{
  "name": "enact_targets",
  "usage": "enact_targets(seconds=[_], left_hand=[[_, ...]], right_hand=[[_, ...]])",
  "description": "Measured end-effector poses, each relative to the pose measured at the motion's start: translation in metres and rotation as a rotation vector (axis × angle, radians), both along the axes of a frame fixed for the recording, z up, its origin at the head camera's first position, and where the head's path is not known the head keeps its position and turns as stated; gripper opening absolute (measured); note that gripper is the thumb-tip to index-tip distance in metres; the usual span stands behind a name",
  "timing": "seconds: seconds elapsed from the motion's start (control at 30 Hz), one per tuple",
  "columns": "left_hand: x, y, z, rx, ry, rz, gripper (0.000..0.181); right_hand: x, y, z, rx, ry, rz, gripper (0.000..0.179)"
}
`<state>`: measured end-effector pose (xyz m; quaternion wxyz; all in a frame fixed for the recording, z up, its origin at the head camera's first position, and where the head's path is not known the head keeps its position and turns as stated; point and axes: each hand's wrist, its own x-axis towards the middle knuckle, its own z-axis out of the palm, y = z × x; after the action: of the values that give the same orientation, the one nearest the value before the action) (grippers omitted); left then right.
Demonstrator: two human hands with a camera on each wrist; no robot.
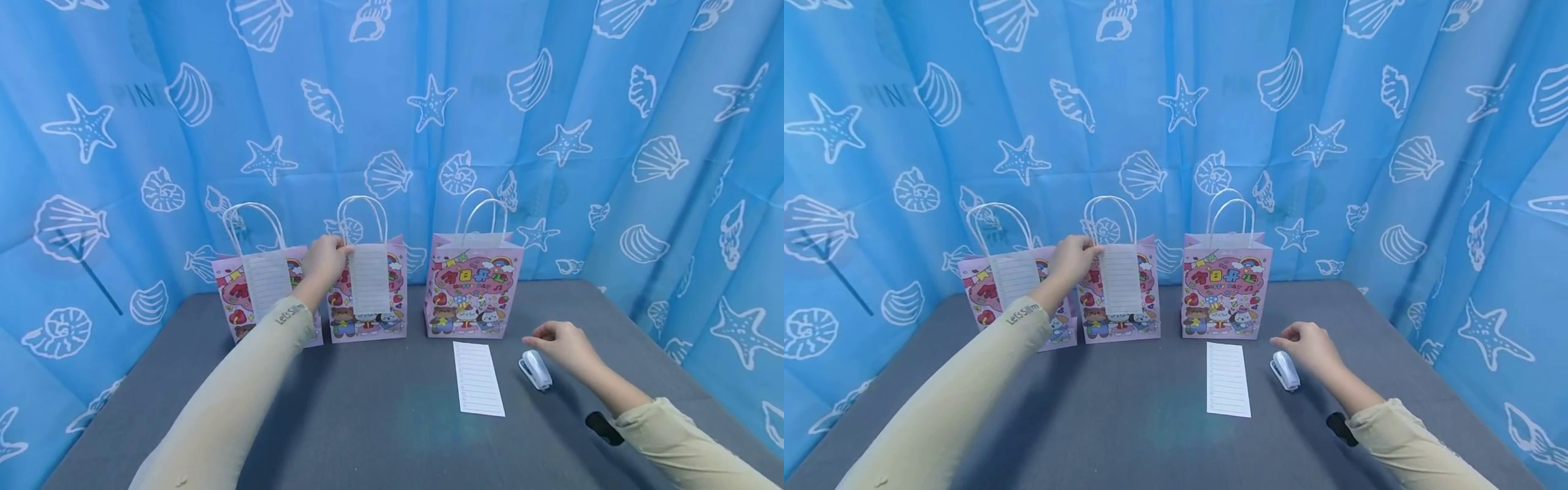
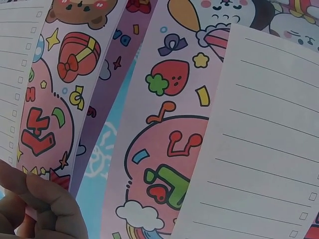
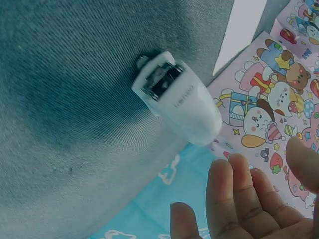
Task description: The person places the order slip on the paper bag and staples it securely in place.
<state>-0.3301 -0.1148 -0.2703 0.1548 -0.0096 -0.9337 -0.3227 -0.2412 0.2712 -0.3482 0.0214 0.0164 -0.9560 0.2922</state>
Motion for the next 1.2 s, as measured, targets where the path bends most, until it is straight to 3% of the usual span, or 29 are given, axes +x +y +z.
enact_targets(seconds=[0.17,0.7,1.07,1.2], left_hand=[[0.000,-0.001,0.001,0.001,0.001,0.006,0.033],[-0.001,-0.002,0.000,-0.008,0.003,0.015,0.033],[-0.001,-0.002,0.000,-0.002,0.001,0.014,0.031],[0.000,-0.001,0.000,-0.001,-0.006,0.007,0.032]], right_hand=[[-0.001,0.004,-0.003,-0.007,-0.048,-0.007,0.035],[-0.004,0.022,-0.022,-0.138,-0.344,-0.061,0.049],[-0.012,0.020,-0.030,-0.116,-0.457,-0.073,0.063],[-0.011,0.015,-0.033,-0.094,-0.449,-0.069,0.061]])
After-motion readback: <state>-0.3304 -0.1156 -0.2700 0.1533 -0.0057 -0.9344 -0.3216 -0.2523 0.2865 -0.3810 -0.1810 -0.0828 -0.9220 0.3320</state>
